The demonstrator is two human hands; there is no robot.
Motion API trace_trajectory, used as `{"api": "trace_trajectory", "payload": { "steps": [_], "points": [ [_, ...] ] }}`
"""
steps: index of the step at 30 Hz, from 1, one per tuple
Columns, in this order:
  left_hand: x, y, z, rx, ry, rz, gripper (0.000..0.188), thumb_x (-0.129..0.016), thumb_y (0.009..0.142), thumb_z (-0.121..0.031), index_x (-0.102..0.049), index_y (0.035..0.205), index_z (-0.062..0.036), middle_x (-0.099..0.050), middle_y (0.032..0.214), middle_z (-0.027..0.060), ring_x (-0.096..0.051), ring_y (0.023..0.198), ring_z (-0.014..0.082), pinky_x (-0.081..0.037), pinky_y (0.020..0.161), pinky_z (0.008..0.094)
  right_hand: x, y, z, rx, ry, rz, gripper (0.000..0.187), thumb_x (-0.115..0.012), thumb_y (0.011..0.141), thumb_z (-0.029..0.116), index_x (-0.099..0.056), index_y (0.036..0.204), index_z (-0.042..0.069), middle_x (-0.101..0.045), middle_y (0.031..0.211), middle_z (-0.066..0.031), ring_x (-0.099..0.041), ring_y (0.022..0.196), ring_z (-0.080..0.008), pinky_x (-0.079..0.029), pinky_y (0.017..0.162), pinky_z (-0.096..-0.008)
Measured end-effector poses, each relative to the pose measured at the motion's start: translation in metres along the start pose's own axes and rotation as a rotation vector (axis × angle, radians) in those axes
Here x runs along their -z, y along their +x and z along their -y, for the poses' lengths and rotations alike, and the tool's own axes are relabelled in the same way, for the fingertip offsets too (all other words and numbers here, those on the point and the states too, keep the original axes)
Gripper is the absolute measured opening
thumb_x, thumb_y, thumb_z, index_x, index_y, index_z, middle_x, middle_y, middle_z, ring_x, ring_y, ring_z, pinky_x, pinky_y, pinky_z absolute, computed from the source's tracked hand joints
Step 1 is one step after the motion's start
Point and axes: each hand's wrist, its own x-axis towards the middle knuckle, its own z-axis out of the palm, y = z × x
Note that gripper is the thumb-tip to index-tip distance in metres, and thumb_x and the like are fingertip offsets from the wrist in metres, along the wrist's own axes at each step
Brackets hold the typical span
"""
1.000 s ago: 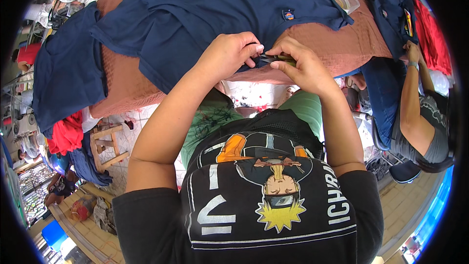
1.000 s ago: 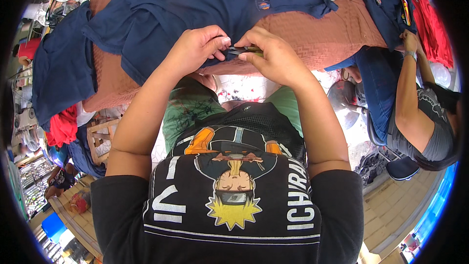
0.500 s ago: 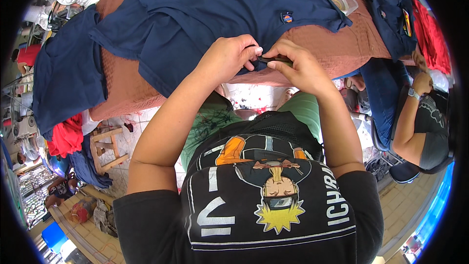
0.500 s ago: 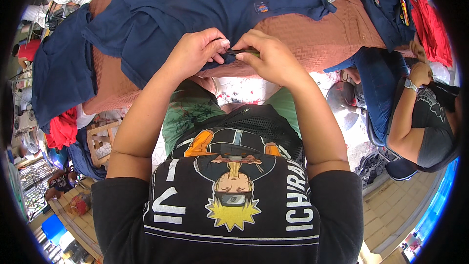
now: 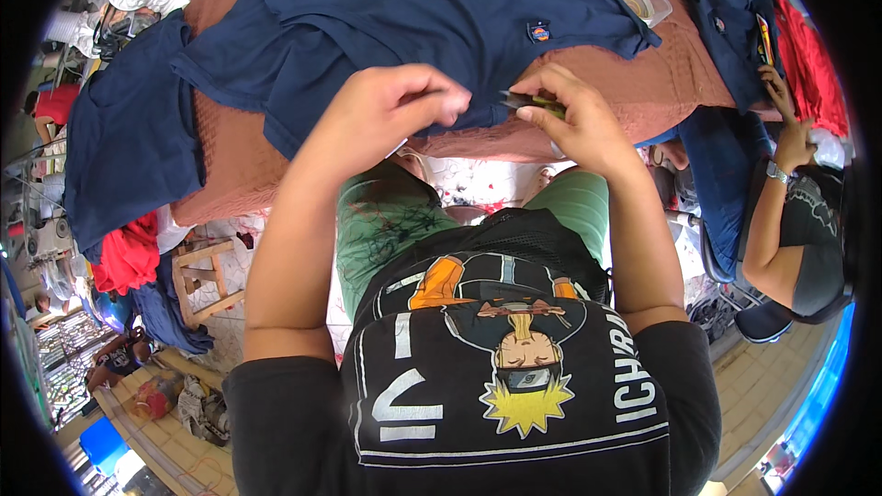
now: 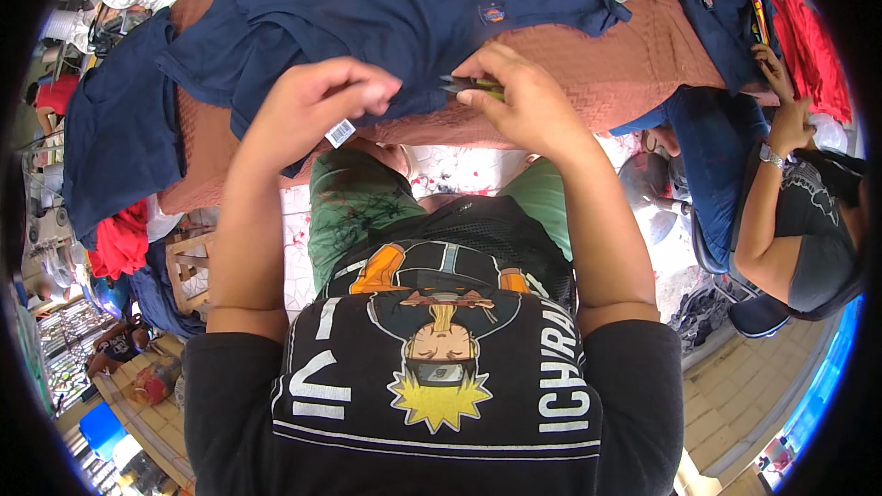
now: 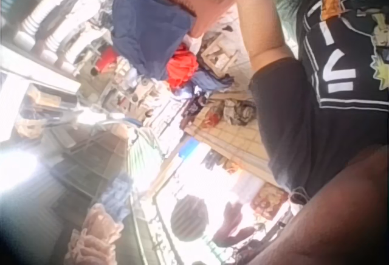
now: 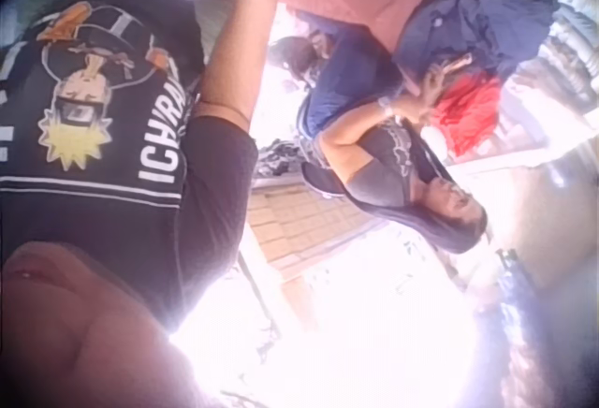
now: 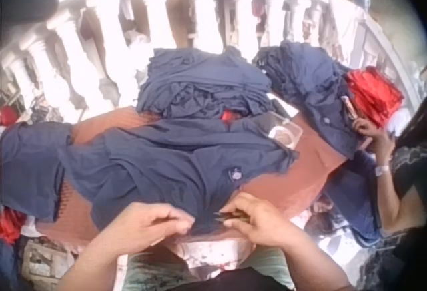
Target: The person trims loose threads and inspects labels on dark blue t-shirts using small shears at a workspace.
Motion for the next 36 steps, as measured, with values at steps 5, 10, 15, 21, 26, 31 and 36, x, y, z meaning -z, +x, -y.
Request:
{"api": "trace_trajectory", "payload": {
  "steps": [5, 10, 15, 21, 26, 31, 36],
  "points": [
    [0.028, -0.057, -0.019, -0.122, 0.288, 0.328, 0.024, -0.067, 0.088, -0.016, -0.069, 0.106, 0.0004, -0.07, 0.105, 0.0115, -0.068, 0.092, 0.0191, -0.051, 0.083, 0.0269, 0.007, -0.005, -0.003, -0.082, 0.037, -0.084, 0.025, -0.07, 0.082, 0.007, -0.062, 0.106, 0.002, -0.061, 0.097, -0.0115, -0.062, 0.09, -0.026, -0.049, 0.082, -0.0342],
    [0.013, -0.054, -0.023, -0.034, 0.445, 0.003, 0.022, -0.067, 0.088, -0.016, -0.068, 0.103, -0.0007, -0.069, 0.098, 0.0115, -0.067, 0.086, 0.0191, -0.052, 0.075, 0.0279, 0.004, -0.005, 0.005, -0.058, 0.048, -0.06, 0.025, -0.069, 0.083, 0.006, -0.062, 0.107, 0.002, -0.063, 0.096, -0.0112, -0.063, 0.091, -0.0238, -0.049, 0.082, -0.0332],
    [-0.041, -0.023, -0.007, -0.1, 0.517, -0.348, 0.023, -0.071, 0.082, -0.011, -0.069, 0.104, -0.0036, -0.066, 0.105, 0.0087, -0.065, 0.084, 0.0224, -0.052, 0.073, 0.0321, -0.01, 0.001, 0.013, -0.069, 0.238, -0.048, 0.019, -0.066, 0.087, 0.005, -0.061, 0.105, 0.001, -0.067, 0.093, -0.0092, -0.064, 0.088, -0.018, -0.05, 0.079, -0.0305],
    [-0.047, -0.006, 0.033, -0.175, 0.798, -0.377, 0.02, -0.07, 0.079, -0.01, -0.071, 0.099, -0.0066, -0.066, 0.109, 0.0045, -0.062, 0.095, 0.0245, -0.05, 0.085, 0.0359, -0.032, -0.008, 0.009, -0.232, 0.369, 0.026, 0.015, -0.066, 0.089, 0.006, -0.062, 0.102, 0.0, -0.068, 0.092, -0.0077, -0.065, 0.088, -0.0141, -0.051, 0.08, -0.0292],
    [-0.05, -0.007, 0.051, -0.269, 0.772, -0.454, 0.015, -0.071, 0.08, -0.012, -0.072, 0.094, -0.0077, -0.068, 0.107, 0.0032, -0.062, 0.092, 0.0241, -0.049, 0.085, 0.0353, -0.044, -0.007, -0.011, -0.136, 0.39, 0.0, 0.016, -0.065, 0.089, 0.006, -0.063, 0.103, 0.0, -0.069, 0.093, -0.0083, -0.065, 0.089, -0.0151, -0.051, 0.08, -0.0301],
    [-0.026, -0.024, 0.035, -0.29, 0.448, -0.236, 0.009, -0.072, 0.08, -0.014, -0.07, 0.08, -0.0055, -0.07, 0.095, 0.0045, -0.061, 0.084, 0.0218, -0.048, 0.081, 0.0334, -0.043, -0.007, -0.011, -0.162, 0.37, 0.023, 0.02, -0.067, 0.088, 0.008, -0.063, 0.106, 0.0, -0.069, 0.094, -0.009, -0.065, 0.09, -0.0164, -0.05, 0.081, -0.0311],
    [0.0, -0.046, 0.004, -0.31, 0.354, -0.129, 0.022, -0.075, 0.078, -0.018, -0.064, 0.069, -0.0019, -0.067, 0.085, 0.008, -0.06, 0.067, 0.0188, -0.048, 0.07, 0.0311, -0.037, -0.009, -0.004, -0.101, 0.325, -0.03, 0.02, -0.068, 0.088, 0.009, -0.063, 0.105, 0.0, -0.069, 0.095, -0.0089, -0.065, 0.089, -0.0167, -0.05, 0.08, -0.0314]
  ]
}}
